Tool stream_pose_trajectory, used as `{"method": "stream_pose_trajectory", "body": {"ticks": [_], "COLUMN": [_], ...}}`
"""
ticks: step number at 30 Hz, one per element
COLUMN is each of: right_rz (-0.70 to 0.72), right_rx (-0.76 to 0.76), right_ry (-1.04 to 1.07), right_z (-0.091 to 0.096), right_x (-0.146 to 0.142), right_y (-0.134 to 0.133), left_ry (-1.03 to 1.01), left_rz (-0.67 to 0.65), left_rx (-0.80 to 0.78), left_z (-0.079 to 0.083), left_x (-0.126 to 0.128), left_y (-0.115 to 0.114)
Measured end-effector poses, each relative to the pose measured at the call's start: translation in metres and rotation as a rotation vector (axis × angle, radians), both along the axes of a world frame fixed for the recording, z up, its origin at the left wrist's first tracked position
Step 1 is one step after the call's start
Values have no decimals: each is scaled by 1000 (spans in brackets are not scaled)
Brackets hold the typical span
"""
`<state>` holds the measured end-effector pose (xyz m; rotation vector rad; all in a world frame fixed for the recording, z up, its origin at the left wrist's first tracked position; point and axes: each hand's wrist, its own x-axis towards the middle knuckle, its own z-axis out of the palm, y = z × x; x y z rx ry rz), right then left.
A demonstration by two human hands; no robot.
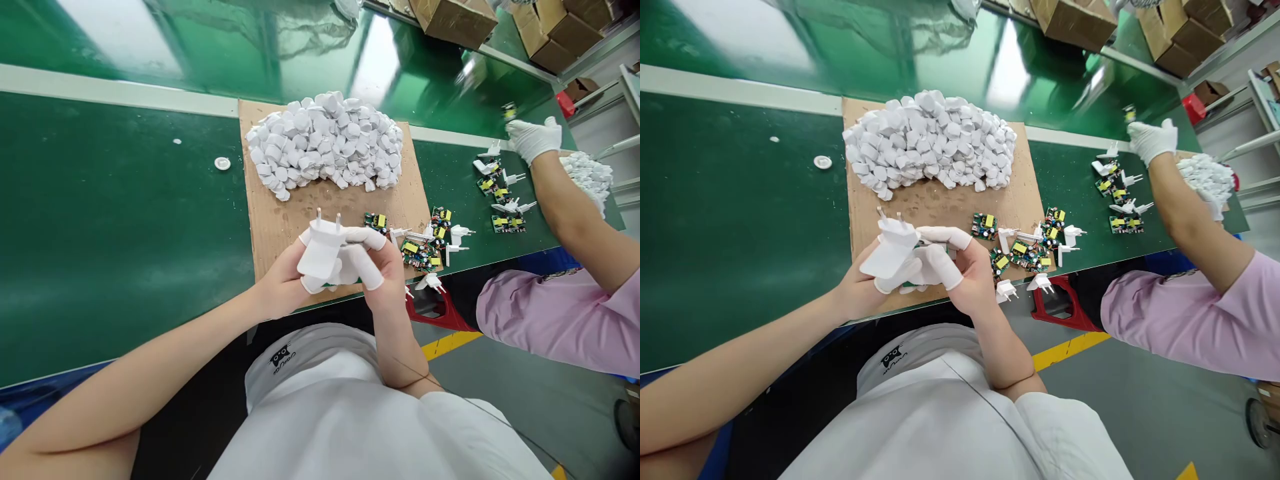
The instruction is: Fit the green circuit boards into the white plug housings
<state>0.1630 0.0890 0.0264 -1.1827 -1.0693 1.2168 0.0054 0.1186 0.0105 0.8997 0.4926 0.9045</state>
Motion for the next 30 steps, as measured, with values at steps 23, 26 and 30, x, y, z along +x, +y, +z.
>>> {"method": "stream_pose_trajectory", "body": {"ticks": [23,26,30], "right_rz": [204,380,413], "right_rx": [639,634,451], "right_ry": [-811,-801,-737], "right_z": [22,40,62], "right_x": [34,49,75], "right_y": [-11,-5,42], "left_ry": [-89,-121,-182], "left_rz": [-107,-60,-14], "left_rx": [-204,-281,-346], "left_z": [1,3,6], "left_x": [7,7,6], "left_y": [8,7,9]}}
